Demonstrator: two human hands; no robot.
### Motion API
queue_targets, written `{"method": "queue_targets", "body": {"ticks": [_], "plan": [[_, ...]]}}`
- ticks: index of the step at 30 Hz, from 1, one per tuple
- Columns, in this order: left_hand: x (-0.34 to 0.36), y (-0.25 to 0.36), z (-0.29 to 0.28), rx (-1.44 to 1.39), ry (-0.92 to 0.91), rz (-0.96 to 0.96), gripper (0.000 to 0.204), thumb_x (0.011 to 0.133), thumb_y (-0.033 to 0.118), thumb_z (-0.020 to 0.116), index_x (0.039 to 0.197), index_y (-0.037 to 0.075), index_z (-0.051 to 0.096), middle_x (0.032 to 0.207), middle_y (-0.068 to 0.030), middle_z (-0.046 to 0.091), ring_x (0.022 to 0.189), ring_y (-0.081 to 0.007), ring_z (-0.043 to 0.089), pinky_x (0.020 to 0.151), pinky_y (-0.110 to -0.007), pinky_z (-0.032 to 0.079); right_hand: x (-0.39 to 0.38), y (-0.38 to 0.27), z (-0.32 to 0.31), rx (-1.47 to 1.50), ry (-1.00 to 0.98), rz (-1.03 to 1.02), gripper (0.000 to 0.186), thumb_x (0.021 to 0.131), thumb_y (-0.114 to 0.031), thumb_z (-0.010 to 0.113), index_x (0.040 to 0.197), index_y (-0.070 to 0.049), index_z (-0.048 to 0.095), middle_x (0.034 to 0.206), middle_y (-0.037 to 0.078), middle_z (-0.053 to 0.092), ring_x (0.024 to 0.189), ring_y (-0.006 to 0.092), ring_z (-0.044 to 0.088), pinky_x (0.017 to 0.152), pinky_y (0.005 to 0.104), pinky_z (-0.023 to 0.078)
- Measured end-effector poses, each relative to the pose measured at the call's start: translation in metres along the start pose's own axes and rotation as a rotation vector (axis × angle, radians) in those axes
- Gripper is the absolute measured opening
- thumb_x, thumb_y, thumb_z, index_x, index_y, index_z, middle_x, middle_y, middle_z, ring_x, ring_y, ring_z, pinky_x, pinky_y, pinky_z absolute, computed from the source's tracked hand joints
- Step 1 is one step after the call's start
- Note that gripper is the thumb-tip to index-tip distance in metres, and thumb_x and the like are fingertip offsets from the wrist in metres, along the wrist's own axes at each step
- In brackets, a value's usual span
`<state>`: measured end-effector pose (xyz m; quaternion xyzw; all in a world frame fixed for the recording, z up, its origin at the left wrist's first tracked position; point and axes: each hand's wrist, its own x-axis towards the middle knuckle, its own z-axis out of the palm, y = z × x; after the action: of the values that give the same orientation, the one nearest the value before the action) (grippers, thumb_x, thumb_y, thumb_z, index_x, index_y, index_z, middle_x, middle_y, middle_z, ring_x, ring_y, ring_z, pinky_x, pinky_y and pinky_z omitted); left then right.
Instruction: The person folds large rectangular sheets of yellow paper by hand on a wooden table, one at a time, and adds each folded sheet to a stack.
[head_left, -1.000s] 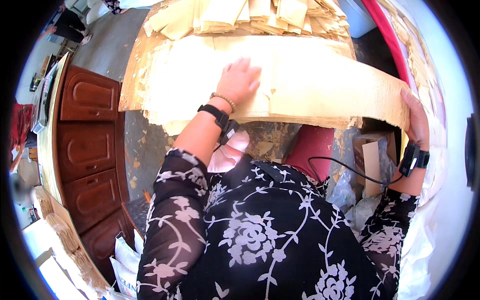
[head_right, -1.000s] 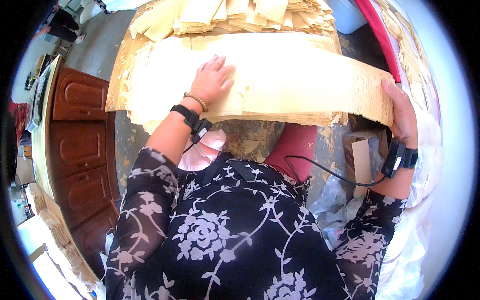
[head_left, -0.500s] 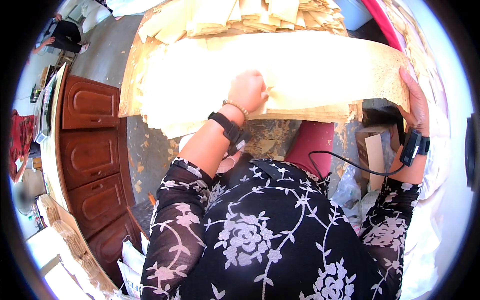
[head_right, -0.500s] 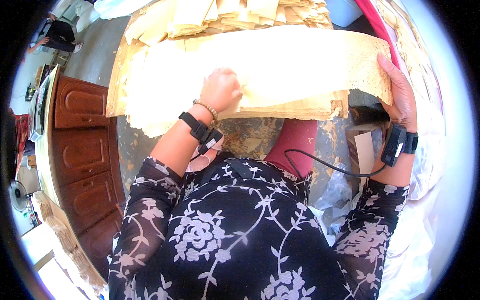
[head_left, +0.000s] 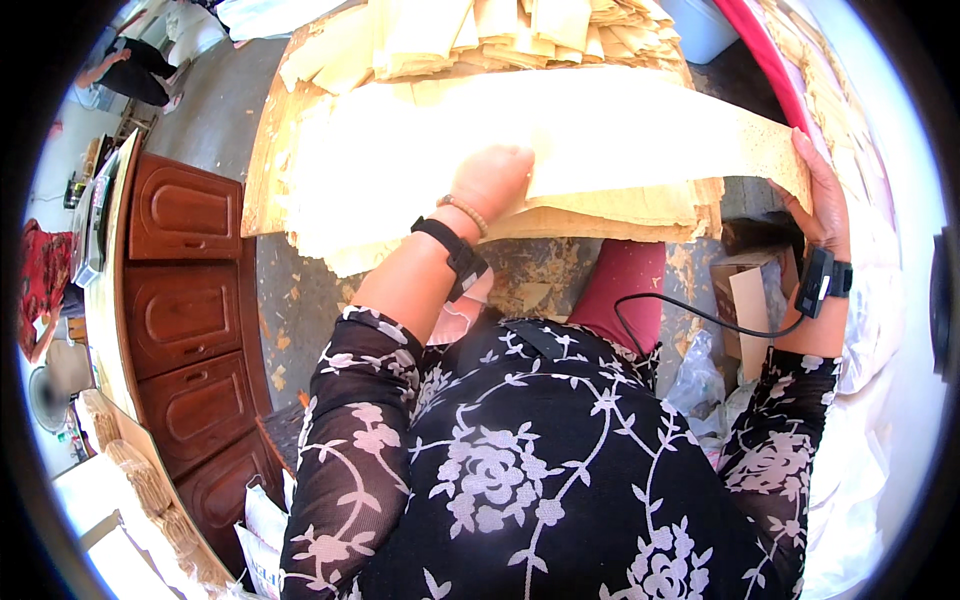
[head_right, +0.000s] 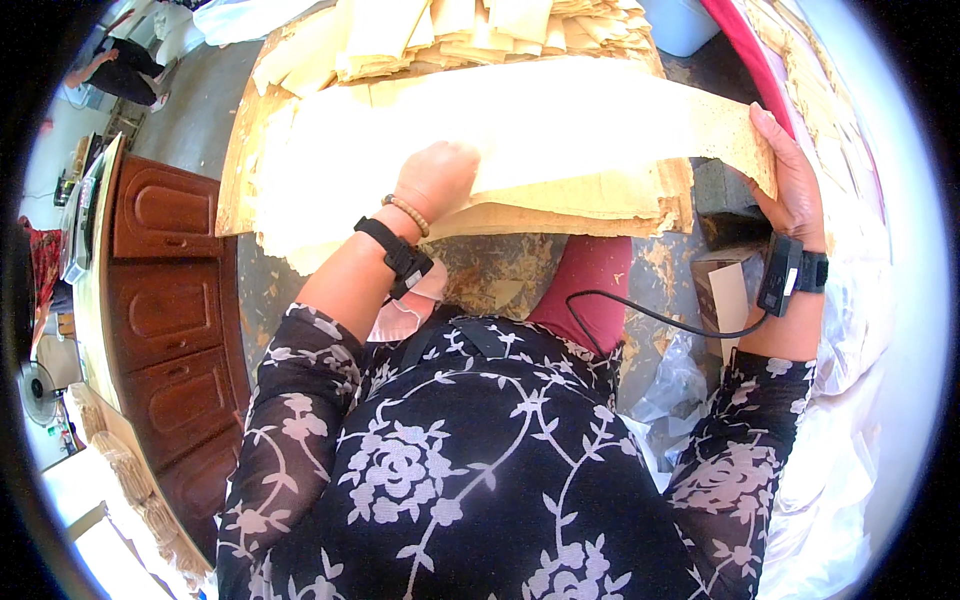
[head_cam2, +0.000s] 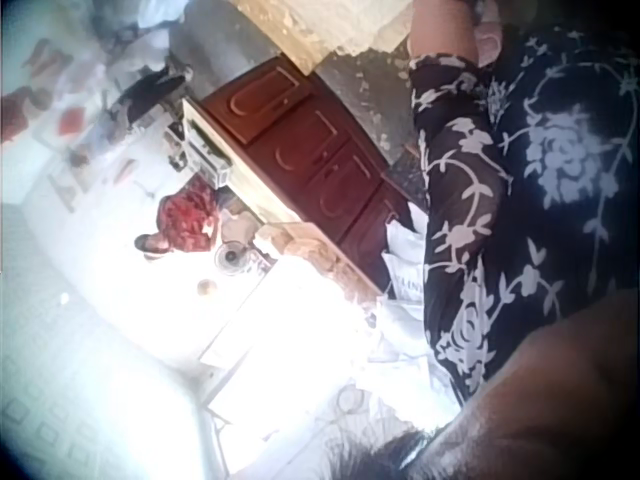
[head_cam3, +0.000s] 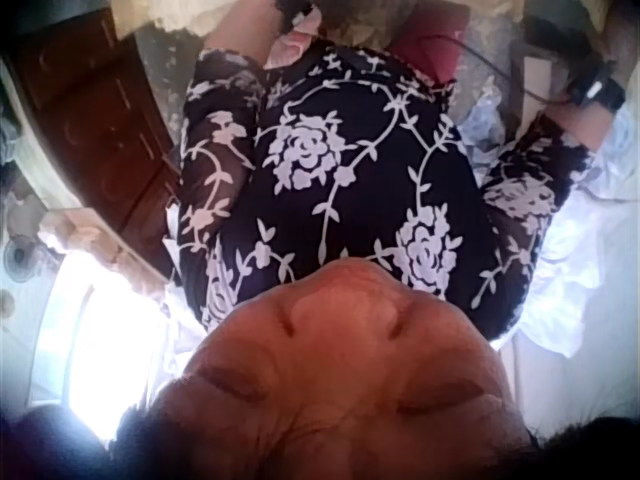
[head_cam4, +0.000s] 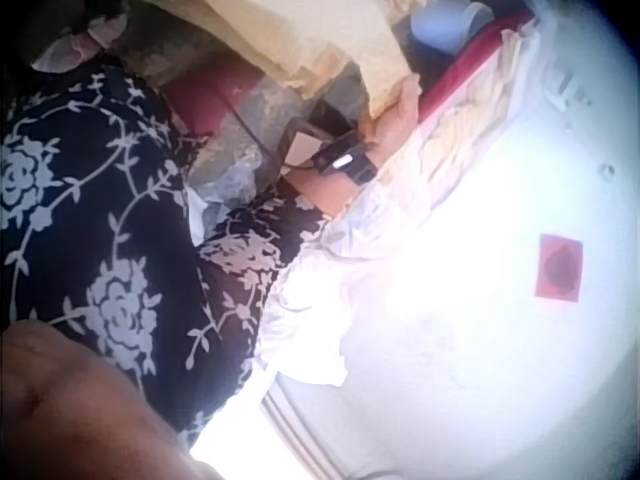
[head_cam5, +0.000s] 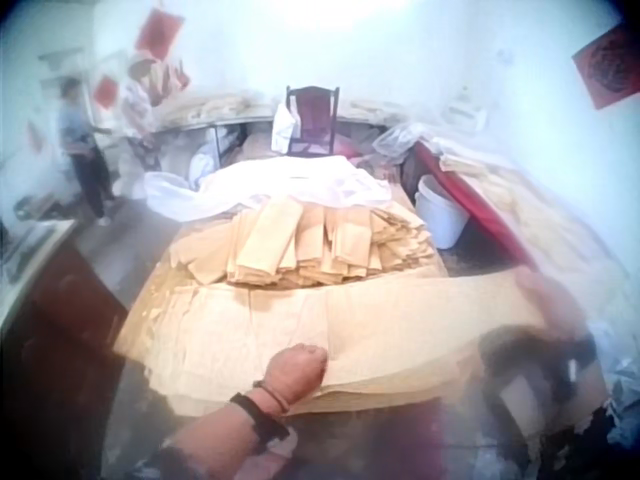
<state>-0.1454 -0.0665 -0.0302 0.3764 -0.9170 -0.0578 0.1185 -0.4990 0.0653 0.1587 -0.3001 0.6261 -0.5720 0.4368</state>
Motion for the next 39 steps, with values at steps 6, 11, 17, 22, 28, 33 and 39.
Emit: {"method": "queue_targets", "body": {"ticks": [6, 11, 17, 22, 28, 33, 39], "plan": [[-0.016, -0.004, 0.033, -0.210, 0.304, -0.097, 0.008, 0.082, 0.020, 0.062, 0.083, 0.012, 0.061, 0.088, -0.0065, 0.064, 0.087, -0.0270, 0.061, 0.071, -0.041, 0.052, 0.003, -0.003, -0.015, -0.056, 0.061, 0.051, 0.038, 0.090, -0.031, 0.069, 0.119, -0.008, 0.061, 0.109, 0.004, 0.069, 0.098, 0.0126, 0.067, 0.077, 0.0299, 0.057], [-0.016, -0.005, 0.035, -0.099, 0.368, 0.025, 0.013, 0.083, 0.021, 0.062, 0.092, 0.012, 0.064, 0.098, -0.0076, 0.064, 0.092, -0.0278, 0.059, 0.076, -0.041, 0.051, 0.009, -0.009, -0.018, -0.087, 0.037, 0.013, 0.038, 0.088, -0.032, 0.071, 0.116, -0.009, 0.063, 0.106, 0.002, 0.070, 0.095, 0.0121, 0.067, 0.079, 0.0271, 0.055], [-0.010, -0.011, 0.048, -0.049, 0.388, 0.113, 0.023, 0.085, 0.016, 0.057, 0.107, 0.011, 0.064, 0.111, -0.0080, 0.062, 0.092, -0.0280, 0.059, 0.077, -0.040, 0.051, 0.013, -0.022, -0.021, -0.162, 0.031, -0.012, 0.041, 0.087, -0.030, 0.070, 0.117, -0.003, 0.063, 0.105, 0.006, 0.070, 0.089, 0.0120, 0.067, 0.079, 0.0252, 0.053], [-0.001, -0.005, 0.026, -0.042, 0.212, -0.039, 0.030, 0.089, 0.014, 0.049, 0.118, 0.010, 0.059, 0.126, -0.0086, 0.058, 0.096, -0.0298, 0.060, 0.082, -0.041, 0.052, -0.067, -0.046, 0.055, -0.317, -0.076, -0.104, 0.041, 0.090, -0.026, 0.067, 0.114, 0.007, 0.061, 0.101, 0.015, 0.070, 0.082, 0.0151, 0.070, 0.077, 0.0240, 0.055], [0.048, -0.009, 0.023, -0.155, 0.059, -0.181, 0.034, 0.094, 0.013, 0.041, 0.126, 0.008, 0.052, 0.138, -0.0133, 0.050, 0.103, -0.0342, 0.063, 0.088, -0.045, 0.052, -0.131, -0.012, 0.058, -0.685, 0.092, -0.213, 0.025, 0.089, -0.018, 0.068, 0.098, 0.004, 0.068, 0.085, 0.004, 0.068, 0.071, 0.0080, 0.059, 0.065, 0.0221, 0.045], [0.064, -0.006, 0.012, -0.183, -0.116, -0.267, 0.028, 0.092, 0.010, 0.040, 0.118, 0.006, 0.049, 0.134, -0.0158, 0.049, 0.095, -0.0385, 0.066, 0.083, -0.047, 0.053, -0.154, 0.022, 0.060, -0.592, -0.005, -0.203, 0.018, 0.091, -0.011, 0.064, 0.099, 0.004, 0.068, 0.090, 0.003, 0.068, 0.080, 0.0083, 0.060, 0.072, 0.0230, 0.046], [0.080, -0.009, 0.017, -0.147, -0.142, -0.332, 0.031, 0.094, 0.014, 0.040, 0.123, 0.008, 0.050, 0.128, -0.0154, 0.050, 0.095, -0.0359, 0.066, 0.080, -0.047, 0.055, -0.136, 0.035, 0.029, -0.128, 0.211, -0.068, 0.026, 0.091, -0.019, 0.063, 0.105, 0.003, 0.067, 0.098, 0.008, 0.070, 0.084, 0.0133, 0.066, 0.080, 0.0247, 0.049]]}}
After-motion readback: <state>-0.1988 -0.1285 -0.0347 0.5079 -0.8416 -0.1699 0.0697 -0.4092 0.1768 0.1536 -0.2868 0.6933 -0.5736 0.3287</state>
